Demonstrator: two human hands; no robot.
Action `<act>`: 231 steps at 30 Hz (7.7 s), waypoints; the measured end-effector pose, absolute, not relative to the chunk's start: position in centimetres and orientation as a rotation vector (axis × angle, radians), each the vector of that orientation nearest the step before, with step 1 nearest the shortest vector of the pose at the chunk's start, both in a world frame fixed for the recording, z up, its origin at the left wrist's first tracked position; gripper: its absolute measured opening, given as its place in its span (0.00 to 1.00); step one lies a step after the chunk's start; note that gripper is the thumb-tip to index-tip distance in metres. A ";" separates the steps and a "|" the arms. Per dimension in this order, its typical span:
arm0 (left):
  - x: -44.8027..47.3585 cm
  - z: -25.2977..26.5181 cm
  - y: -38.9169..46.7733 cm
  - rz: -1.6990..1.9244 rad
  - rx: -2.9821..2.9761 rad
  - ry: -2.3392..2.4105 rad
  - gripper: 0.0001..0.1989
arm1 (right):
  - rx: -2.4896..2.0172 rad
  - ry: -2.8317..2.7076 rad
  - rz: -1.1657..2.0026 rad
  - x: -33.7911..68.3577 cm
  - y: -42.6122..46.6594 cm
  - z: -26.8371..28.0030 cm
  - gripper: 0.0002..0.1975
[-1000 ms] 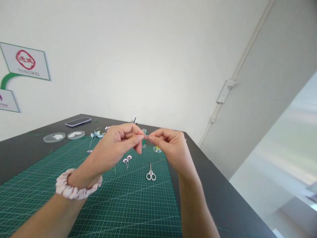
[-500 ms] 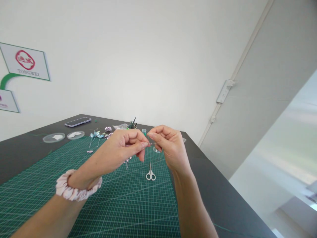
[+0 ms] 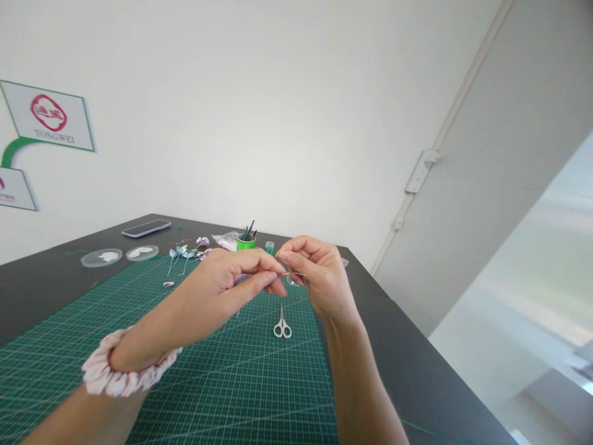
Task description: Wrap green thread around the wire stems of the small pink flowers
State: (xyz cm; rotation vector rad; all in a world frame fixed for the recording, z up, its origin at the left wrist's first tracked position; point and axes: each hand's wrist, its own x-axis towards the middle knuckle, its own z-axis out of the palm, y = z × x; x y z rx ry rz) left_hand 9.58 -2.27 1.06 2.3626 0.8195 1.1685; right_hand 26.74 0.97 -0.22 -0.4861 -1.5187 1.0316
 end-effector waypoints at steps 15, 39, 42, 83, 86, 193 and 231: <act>10.0 0.6 -2.0 1.564 2.427 0.849 0.06 | -0.561 -1.541 1.102 26.1 0.8 -0.1 0.07; 9.5 -0.5 -0.7 1.803 2.539 1.039 0.07 | -0.788 -1.794 0.218 25.9 -2.9 -0.2 0.09; 9.5 -0.5 -0.7 1.756 2.577 1.009 0.08 | -0.771 -1.765 0.179 26.0 -3.0 -0.1 0.09; 9.4 -0.3 -0.6 1.924 2.597 0.929 0.07 | -0.705 -1.641 0.802 25.7 -1.4 -0.2 0.07; 9.4 -0.3 -0.5 1.874 2.648 0.917 0.07 | -0.728 -1.660 0.662 25.9 -2.0 0.0 0.08; 9.5 -0.6 -0.2 1.873 2.682 0.860 0.07 | -0.816 -1.661 0.357 24.7 -2.3 -0.9 0.09; 9.8 0.2 -0.9 1.730 2.586 0.757 0.07 | -0.537 -1.631 1.332 27.0 0.3 -0.1 0.08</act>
